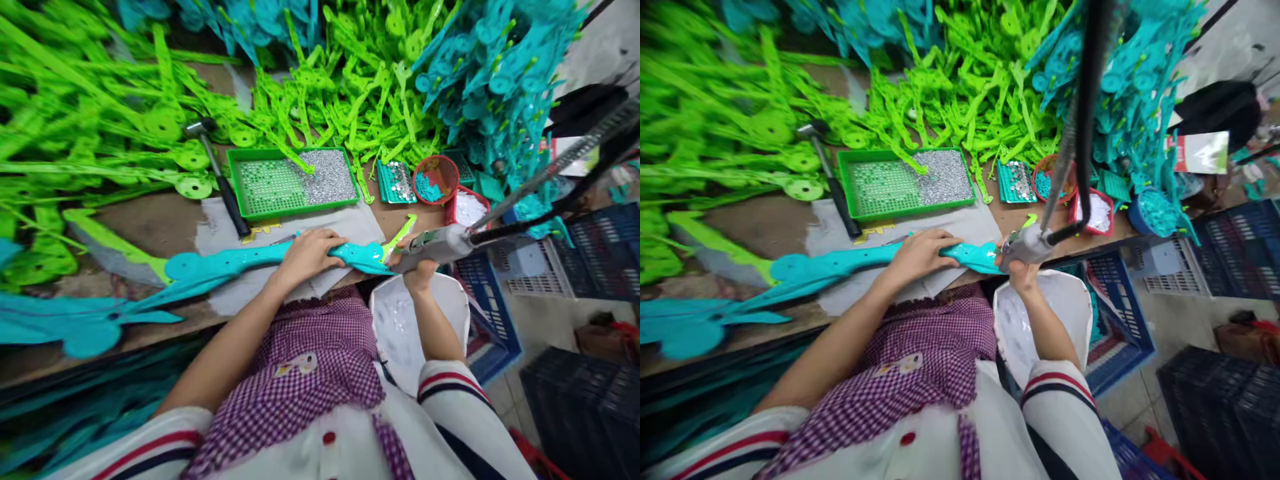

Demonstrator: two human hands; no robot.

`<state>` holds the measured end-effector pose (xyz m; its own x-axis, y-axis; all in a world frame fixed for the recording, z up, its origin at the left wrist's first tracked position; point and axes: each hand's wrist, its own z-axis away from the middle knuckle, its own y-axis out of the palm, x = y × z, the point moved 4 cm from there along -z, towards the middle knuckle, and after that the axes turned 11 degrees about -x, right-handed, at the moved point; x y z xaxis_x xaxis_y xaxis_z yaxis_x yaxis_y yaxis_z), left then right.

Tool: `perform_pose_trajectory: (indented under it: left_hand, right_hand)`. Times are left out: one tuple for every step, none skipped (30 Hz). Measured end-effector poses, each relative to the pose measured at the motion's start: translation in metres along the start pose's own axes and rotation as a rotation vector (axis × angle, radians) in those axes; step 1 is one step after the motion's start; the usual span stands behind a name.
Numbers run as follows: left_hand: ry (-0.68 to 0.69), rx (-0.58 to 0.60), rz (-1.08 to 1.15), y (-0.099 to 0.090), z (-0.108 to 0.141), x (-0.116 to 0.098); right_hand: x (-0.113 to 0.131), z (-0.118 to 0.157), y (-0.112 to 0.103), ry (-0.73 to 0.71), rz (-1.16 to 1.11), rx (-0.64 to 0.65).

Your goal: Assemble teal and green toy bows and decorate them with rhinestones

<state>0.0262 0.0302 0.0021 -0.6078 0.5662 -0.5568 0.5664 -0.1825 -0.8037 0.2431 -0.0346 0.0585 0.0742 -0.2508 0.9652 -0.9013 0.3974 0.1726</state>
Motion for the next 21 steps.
perform_pose_trajectory:
  left_hand:
    - [-0.004, -0.001, 0.003, 0.000, 0.000, 0.000]
    - [-0.007, -0.002, 0.007, 0.001, -0.001, 0.001]
    - [-0.011, -0.002, 0.010, 0.001, -0.001, 0.001]
    - [-0.014, -0.002, 0.012, 0.001, -0.001, 0.001]
    - [-0.018, 0.000, 0.014, 0.001, -0.001, 0.001]
    - [-0.021, 0.002, 0.016, 0.001, -0.001, 0.001]
    - [-0.023, 0.002, 0.017, 0.000, -0.001, 0.000]
    - [-0.024, 0.000, 0.018, 0.000, -0.001, 0.000]
    - [-0.024, -0.004, 0.018, 0.000, -0.001, -0.001]
    - [-0.022, -0.007, 0.018, 0.000, -0.001, -0.001]
    - [-0.020, -0.010, 0.018, 0.001, -0.001, -0.001]
    - [-0.019, -0.013, 0.017, 0.001, -0.002, 0.000]
    - [-0.017, -0.013, 0.016, 0.001, -0.002, 0.001]
    - [-0.013, -0.011, 0.016, 0.001, -0.003, 0.003]
    - [-0.004, -0.010, 0.016, 0.000, -0.004, 0.004]
    - [0.009, -0.015, 0.020, -0.002, -0.003, 0.005]
    - [0.026, -0.035, 0.032, -0.005, -0.002, 0.003]
    - [0.040, -0.069, 0.058, -0.009, 0.001, -0.001]
    - [0.039, -0.122, 0.104, -0.013, 0.005, -0.008]
    - [0.010, -0.191, 0.177, -0.016, 0.011, -0.018]
    - [-0.041, -0.241, 0.281, -0.015, 0.018, -0.031]
  right_hand:
    - [-0.001, -0.001, 0.002, 0.023, 0.006, 0.013]
    - [-0.002, -0.002, 0.004, 0.041, 0.011, 0.022]
    - [-0.003, -0.003, 0.005, 0.054, 0.017, 0.028]
    - [-0.004, -0.004, 0.006, 0.062, 0.022, 0.033]
    - [-0.004, -0.004, 0.006, 0.066, 0.024, 0.027]
    - [-0.005, -0.003, 0.006, 0.064, 0.030, 0.025]
    - [-0.005, -0.002, 0.006, 0.058, 0.038, 0.025]
    - [-0.006, -0.001, 0.005, 0.046, 0.045, 0.029]
    - [-0.006, 0.001, 0.005, 0.031, 0.050, 0.038]
    - [-0.007, 0.002, 0.005, 0.009, 0.049, 0.047]
    - [-0.007, 0.003, 0.005, -0.016, 0.043, 0.053]
    - [-0.007, 0.003, 0.006, -0.038, 0.035, 0.059]
    - [-0.006, 0.002, 0.006, -0.054, 0.027, 0.065]
    - [-0.004, 0.001, 0.007, -0.061, 0.022, 0.073]
    - [-0.002, -0.001, 0.008, -0.063, 0.022, 0.078]
    - [0.002, -0.004, 0.010, -0.064, 0.032, 0.079]
    - [0.008, -0.008, 0.011, -0.068, 0.055, 0.079]
    - [0.015, -0.012, 0.013, -0.081, 0.089, 0.077]
    - [0.023, -0.016, 0.015, -0.104, 0.127, 0.071]
    - [0.032, -0.021, 0.018, -0.132, 0.170, 0.067]
    - [0.040, -0.026, 0.022, -0.161, 0.209, 0.068]
